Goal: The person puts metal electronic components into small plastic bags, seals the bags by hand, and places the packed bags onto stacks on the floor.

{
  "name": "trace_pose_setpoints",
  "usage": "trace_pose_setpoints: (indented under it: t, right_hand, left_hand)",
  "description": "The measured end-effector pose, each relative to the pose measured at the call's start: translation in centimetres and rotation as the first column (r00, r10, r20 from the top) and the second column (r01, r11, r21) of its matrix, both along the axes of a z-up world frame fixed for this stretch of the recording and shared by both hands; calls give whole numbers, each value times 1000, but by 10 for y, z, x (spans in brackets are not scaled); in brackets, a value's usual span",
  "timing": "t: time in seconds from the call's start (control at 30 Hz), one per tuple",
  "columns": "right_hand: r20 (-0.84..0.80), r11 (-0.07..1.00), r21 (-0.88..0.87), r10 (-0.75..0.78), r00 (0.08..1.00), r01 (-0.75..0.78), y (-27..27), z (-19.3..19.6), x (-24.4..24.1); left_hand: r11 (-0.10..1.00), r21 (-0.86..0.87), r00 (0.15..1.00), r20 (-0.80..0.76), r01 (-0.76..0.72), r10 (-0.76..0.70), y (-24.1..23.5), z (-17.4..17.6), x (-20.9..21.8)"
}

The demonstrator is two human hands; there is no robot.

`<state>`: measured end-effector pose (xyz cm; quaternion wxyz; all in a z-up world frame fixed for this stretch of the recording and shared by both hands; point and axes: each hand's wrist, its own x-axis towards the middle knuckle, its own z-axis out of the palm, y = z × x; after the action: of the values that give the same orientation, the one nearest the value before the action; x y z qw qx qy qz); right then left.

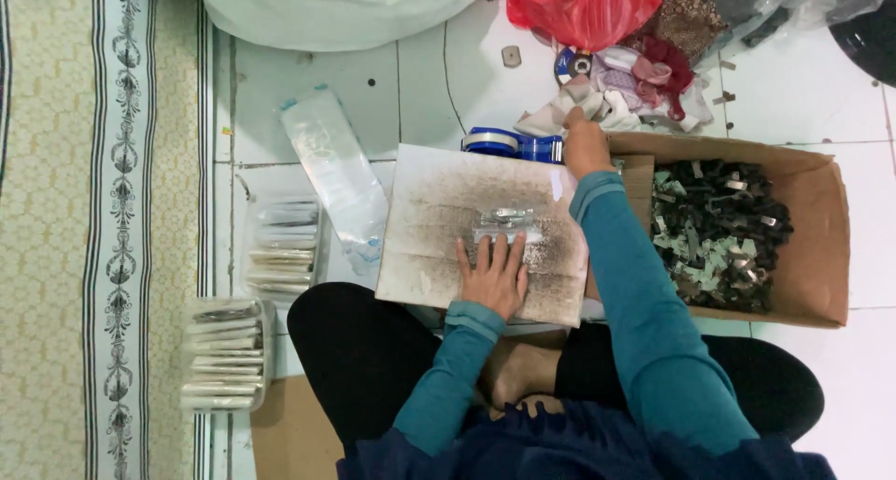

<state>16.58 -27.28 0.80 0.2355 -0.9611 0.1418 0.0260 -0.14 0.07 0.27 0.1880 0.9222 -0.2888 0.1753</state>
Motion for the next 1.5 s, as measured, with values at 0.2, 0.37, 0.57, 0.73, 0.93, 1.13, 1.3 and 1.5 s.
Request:
trace_pose_setpoints:
  t: [0.2, 0.37, 0.57, 0.73, 0.93, 1.13, 1.3, 1.5]
  right_hand:
    - [-3, 984, 72, 165, 986, -164, 6, 63, -25]
    - [-207, 887, 293, 423, 882, -356, 82, 167, -62]
    - [-261, 770, 233, 637, 725, -594, 114, 136, -77]
    - [-263, 734, -18, 651, 712, -679, 124, 86, -77]
    - [-259, 648, -359, 622, 739, -671, 124, 50, -80]
    - [-174, 604, -507, 627, 760, -614, 125, 40, -80]
    - [-230, 605, -544, 560, 796, -582, 122, 29, -75]
    - [-226, 777, -284, 515, 827, -562, 127, 49, -79]
  left_hand:
    - [1000, -17, 997, 76, -19, 20, -2, -3, 2]
    - [999, -27, 995, 95, -26, 28, -2, -2, 2]
    - [999, -35, 993, 110, -28, 32, -2, 1, 4]
    - [999, -32, 994, 102, -34, 37, 1, 5, 2]
    - [998, -55, 991, 133, -22, 29, -1, -1, 3]
    - [997, -73, 993, 115, -20, 28, -1, -5, 3]
    - [998, -66, 993, 119, -16, 23, 1, -4, 1]
    - [998, -51, 995, 98, -25, 30, 2, 0, 2]
